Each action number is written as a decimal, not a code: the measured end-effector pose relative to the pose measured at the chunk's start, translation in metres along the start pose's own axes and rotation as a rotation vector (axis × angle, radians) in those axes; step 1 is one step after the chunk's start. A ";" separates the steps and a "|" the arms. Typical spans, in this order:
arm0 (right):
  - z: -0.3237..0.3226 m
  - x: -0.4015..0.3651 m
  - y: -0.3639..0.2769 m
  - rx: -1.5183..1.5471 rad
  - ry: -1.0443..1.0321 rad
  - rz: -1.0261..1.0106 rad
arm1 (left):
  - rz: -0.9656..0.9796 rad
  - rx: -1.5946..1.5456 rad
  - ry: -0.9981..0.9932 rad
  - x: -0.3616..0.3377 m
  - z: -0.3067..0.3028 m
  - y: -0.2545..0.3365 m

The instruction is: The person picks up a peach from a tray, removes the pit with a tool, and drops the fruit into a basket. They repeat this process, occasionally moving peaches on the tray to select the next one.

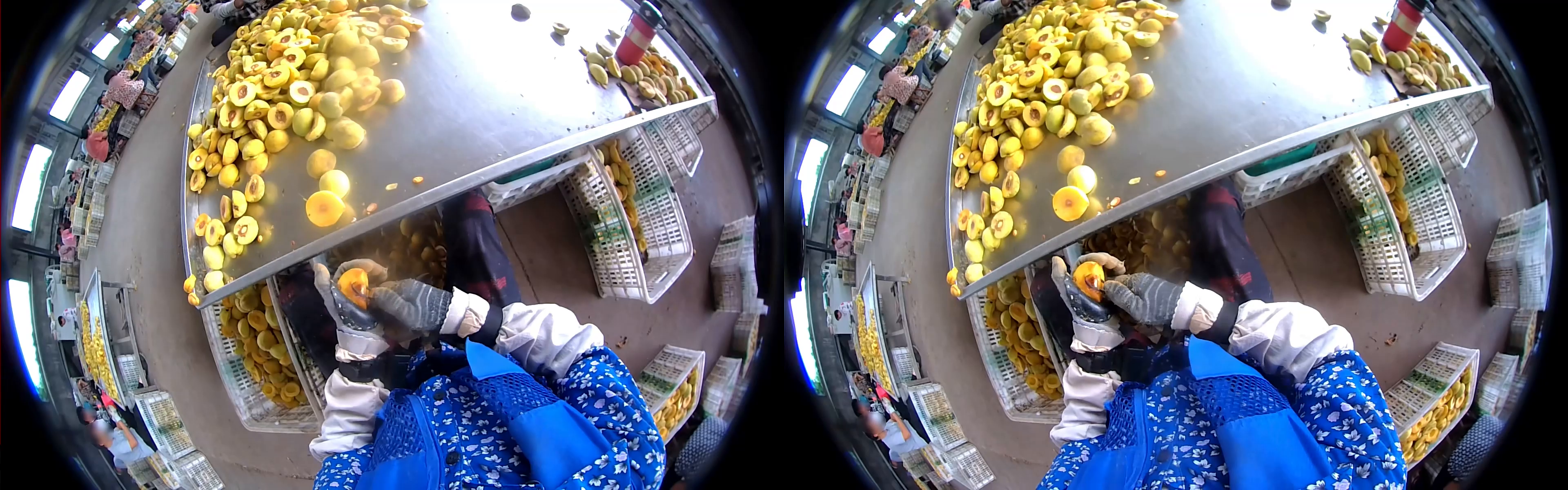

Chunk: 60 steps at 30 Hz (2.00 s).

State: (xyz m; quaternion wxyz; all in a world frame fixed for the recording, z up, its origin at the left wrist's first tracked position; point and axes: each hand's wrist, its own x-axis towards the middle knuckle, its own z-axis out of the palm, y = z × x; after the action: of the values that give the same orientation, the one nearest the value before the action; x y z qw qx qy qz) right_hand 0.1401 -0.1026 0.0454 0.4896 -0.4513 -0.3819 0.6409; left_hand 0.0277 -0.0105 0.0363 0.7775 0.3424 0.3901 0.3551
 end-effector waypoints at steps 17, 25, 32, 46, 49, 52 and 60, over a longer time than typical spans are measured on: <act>-0.016 0.008 0.037 0.329 -0.247 0.129 | -0.081 -0.057 -0.487 0.003 0.002 -0.001; -0.011 0.003 0.048 0.638 -0.245 0.182 | -0.235 -0.123 -0.052 0.002 0.004 -0.004; 0.000 0.006 0.037 1.005 -0.089 0.341 | -0.045 -0.007 0.066 -0.001 0.010 -0.015; 0.002 -0.005 0.036 0.724 -0.090 0.146 | -0.187 -0.147 -0.209 0.016 0.004 -0.004; 0.000 -0.013 0.015 0.875 -0.101 0.212 | -0.141 -0.110 -0.012 0.016 -0.001 0.003; -0.021 -0.013 0.010 0.813 -0.425 0.075 | 0.184 0.266 0.111 0.028 -0.081 0.034; -0.031 0.012 0.049 0.583 0.047 0.539 | 0.843 1.799 0.639 0.021 -0.114 0.123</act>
State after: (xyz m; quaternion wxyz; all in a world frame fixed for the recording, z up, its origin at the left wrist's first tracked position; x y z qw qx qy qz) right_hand 0.1544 -0.1005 -0.0122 0.4198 -0.3920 -0.0405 0.8176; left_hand -0.0953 0.0994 0.0758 -0.0910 0.7938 0.5469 0.2501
